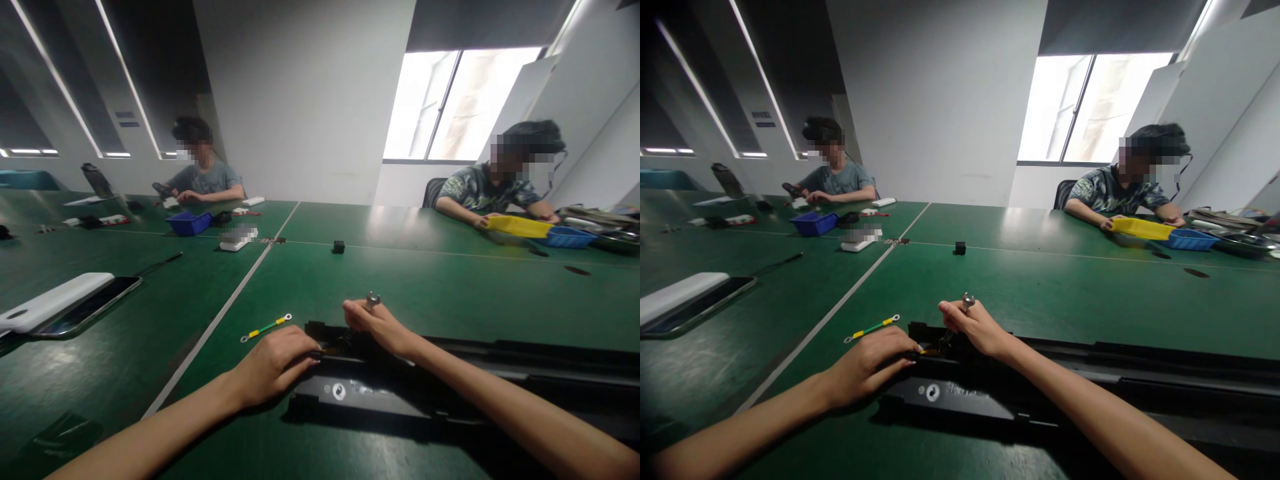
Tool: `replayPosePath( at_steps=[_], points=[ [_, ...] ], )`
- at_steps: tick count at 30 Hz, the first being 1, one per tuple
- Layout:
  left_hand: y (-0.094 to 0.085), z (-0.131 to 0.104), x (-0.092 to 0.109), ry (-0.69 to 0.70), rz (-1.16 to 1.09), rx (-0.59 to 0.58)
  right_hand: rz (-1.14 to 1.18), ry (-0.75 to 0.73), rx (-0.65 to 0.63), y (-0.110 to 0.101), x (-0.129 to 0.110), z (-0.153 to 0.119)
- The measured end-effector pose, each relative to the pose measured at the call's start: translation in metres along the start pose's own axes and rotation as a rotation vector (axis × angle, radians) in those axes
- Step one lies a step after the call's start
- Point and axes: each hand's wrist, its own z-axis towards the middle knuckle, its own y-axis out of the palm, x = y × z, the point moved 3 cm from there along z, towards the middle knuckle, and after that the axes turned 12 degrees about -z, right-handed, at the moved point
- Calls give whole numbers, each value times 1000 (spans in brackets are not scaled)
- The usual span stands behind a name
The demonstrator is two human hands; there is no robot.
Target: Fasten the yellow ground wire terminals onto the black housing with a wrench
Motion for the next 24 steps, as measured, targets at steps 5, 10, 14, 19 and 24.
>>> replayPosePath(
  at_steps=[5,10,14,19,24],
  points=[
    [0,0,-1,-5,6,0,-2,-4,3,1,0,0],
    [0,-1,0,5,5,4,0,-2,1,1,0,1],
    [0,-1,0,9,5,4,-9,-10,1,0,0,1],
    [0,0,0,14,8,9,-14,-10,-1,1,0,-1],
    [0,-1,1,16,8,12,-19,-11,-3,1,-1,0]
  ],
)
